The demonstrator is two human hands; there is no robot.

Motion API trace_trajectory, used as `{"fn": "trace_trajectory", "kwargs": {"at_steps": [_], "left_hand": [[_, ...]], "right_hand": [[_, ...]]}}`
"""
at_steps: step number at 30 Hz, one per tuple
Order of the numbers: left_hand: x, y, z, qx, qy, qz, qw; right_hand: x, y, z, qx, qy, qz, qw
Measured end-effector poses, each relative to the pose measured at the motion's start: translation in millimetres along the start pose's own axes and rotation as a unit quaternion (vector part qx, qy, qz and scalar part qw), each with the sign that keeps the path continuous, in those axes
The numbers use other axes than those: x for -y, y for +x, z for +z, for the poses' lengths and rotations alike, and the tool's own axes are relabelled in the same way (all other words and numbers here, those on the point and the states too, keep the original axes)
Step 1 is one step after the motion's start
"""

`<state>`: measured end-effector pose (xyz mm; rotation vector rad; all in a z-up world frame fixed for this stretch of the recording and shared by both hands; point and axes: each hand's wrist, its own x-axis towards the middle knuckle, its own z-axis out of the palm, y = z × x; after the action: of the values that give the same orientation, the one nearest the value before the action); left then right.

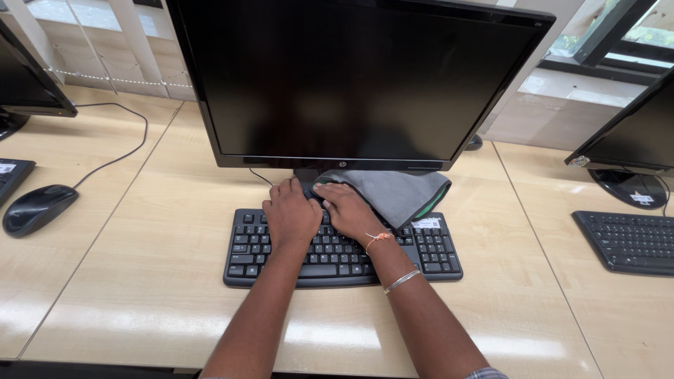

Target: The person wipes a desk and a keyboard with a cloth, picks up the keyboard to wipe its sides, then wipes the screen, frame, and stand of a monitor.

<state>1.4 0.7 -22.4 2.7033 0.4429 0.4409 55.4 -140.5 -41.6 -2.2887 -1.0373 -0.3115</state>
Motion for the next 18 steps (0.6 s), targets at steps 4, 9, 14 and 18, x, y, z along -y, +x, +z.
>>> {"fn": "trace_trajectory", "kwargs": {"at_steps": [4, 9, 14, 18], "left_hand": [[0, 2, 0, 0.001, -0.021, 0.000, 1.000], [2, 2, -2, -0.022, -0.041, 0.002, 0.999], [3, 4, 2, -0.013, -0.040, 0.000, 0.999], [3, 5, 4, -0.020, -0.037, 0.002, 0.999]], "right_hand": [[4, 13, 4, 0.044, -0.044, 0.025, 0.998], [-2, 40, 11, 0.058, 0.012, 0.082, 0.995], [-11, 62, 26, 0.109, -0.023, 0.179, 0.978], [-11, 63, 35, 0.078, -0.014, 0.176, 0.981]]}}
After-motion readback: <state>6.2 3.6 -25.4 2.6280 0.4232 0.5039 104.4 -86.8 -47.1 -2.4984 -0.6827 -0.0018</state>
